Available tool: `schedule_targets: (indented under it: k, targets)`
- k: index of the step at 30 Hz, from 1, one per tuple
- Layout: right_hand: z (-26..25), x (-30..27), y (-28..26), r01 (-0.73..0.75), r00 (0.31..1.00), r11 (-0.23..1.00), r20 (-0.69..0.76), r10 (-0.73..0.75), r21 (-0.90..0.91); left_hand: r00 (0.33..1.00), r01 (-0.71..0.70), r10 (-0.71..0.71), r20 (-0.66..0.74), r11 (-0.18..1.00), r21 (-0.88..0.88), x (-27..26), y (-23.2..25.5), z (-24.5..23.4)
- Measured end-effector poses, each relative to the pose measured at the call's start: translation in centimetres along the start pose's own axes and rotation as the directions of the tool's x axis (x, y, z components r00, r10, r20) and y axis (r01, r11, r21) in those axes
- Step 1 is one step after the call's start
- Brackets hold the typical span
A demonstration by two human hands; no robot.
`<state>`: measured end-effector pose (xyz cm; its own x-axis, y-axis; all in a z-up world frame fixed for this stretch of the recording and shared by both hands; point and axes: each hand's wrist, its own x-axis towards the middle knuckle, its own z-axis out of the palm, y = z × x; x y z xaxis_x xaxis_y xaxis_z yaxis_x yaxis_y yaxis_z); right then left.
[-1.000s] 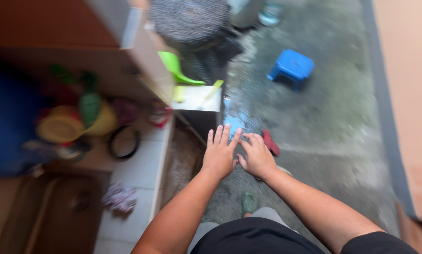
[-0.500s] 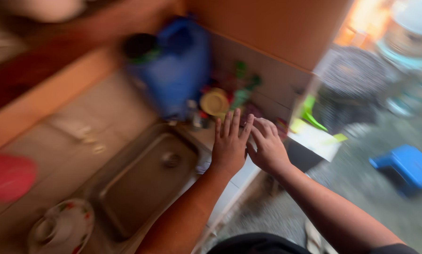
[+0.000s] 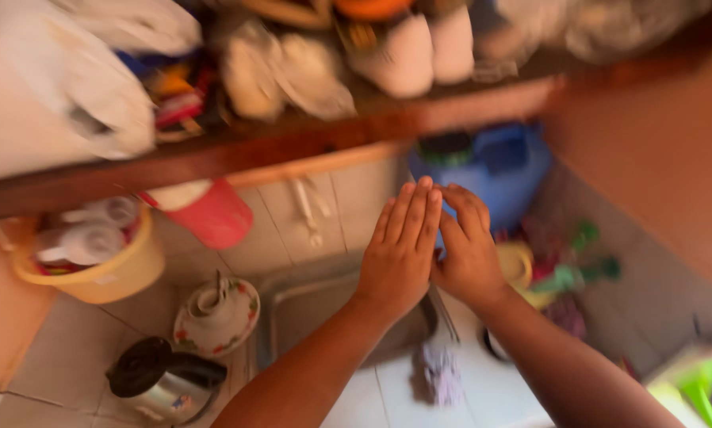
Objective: The person opens a wooden cabinet and repeatedly removes pairs of shoes and slippers from shelves, placing them on the floor. The person handles multiple types of footwear, including sandals, sneakers, and clogs, one pair at a time.
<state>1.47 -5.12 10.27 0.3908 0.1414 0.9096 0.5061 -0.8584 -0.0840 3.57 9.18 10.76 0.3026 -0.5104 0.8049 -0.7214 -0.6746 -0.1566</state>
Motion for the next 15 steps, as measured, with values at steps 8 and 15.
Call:
schedule_targets:
  k: [8, 15]
  targets:
    - [-5.2, 14.4, 1.4, 0.410, 0.903, 0.912, -0.139, -0.407, -0.009, 0.983, -0.088, 0.102, -0.154, 0.992, 0.094, 11.0, -3.1, -7.7]
    - [-11.7, 27.5, 3.3, 0.664, 0.710, 0.722, -0.142, -0.690, -0.194, 0.935, -0.258, 0.326, -0.136, 0.893, 0.369, 22.5, -7.9, -15.0]
